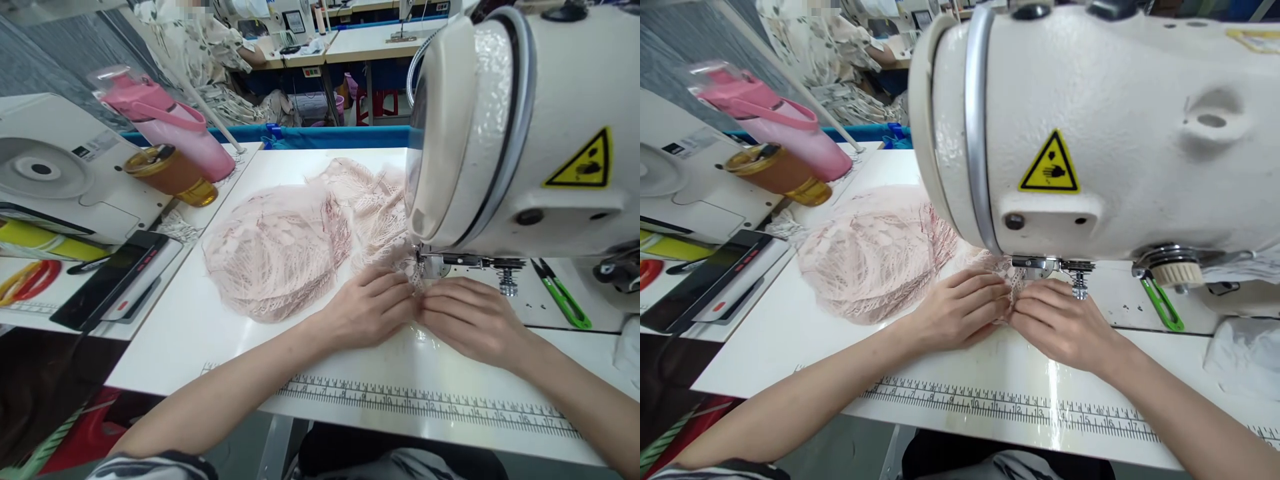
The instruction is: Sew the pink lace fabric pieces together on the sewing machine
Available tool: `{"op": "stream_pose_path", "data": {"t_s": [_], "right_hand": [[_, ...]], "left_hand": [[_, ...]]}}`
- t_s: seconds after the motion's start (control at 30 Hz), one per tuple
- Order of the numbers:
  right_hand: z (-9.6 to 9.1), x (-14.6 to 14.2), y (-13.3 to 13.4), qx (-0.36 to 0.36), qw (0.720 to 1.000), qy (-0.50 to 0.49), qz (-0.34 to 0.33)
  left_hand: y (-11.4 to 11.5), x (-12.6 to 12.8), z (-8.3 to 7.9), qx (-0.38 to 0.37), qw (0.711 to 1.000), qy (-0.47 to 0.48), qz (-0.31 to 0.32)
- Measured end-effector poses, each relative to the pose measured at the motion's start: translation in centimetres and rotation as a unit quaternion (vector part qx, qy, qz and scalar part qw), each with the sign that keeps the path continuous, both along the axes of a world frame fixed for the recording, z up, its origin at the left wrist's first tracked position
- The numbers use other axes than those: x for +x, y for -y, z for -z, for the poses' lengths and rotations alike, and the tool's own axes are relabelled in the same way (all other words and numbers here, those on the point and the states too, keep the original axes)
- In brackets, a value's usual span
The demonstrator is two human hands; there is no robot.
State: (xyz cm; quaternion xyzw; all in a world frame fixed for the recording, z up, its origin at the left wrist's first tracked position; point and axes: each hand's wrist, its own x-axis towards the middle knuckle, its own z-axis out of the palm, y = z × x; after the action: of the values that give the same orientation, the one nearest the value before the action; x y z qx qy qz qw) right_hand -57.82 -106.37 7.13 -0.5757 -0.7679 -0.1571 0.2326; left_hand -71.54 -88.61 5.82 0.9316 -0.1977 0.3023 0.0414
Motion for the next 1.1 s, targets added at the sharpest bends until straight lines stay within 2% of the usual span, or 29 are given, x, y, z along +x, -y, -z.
{"op": "stream_pose_path", "data": {"t_s": [0.13, 0.23, 0.8, 1.1], "right_hand": [[-0.1, 0.0, -0.1, -0.012, 0.999, 0.039, 0.005], [-0.3, -0.2, -0.3, -0.01, 0.999, 0.035, 0.001], [-0.1, -0.9, -1.0, 0.008, 0.999, 0.036, 0.01], [0.0, -0.7, -0.8, 0.014, 0.999, 0.043, 0.014]], "left_hand": [[-0.5, 0.2, 0.4, -0.017, 0.988, -0.155, -0.014], [-0.9, 0.2, 0.6, -0.012, 0.979, -0.199, -0.03], [-1.2, 0.4, 0.0, -0.005, 0.987, -0.158, -0.03], [-0.7, 0.4, -0.2, -0.005, 0.981, -0.182, -0.064]]}}
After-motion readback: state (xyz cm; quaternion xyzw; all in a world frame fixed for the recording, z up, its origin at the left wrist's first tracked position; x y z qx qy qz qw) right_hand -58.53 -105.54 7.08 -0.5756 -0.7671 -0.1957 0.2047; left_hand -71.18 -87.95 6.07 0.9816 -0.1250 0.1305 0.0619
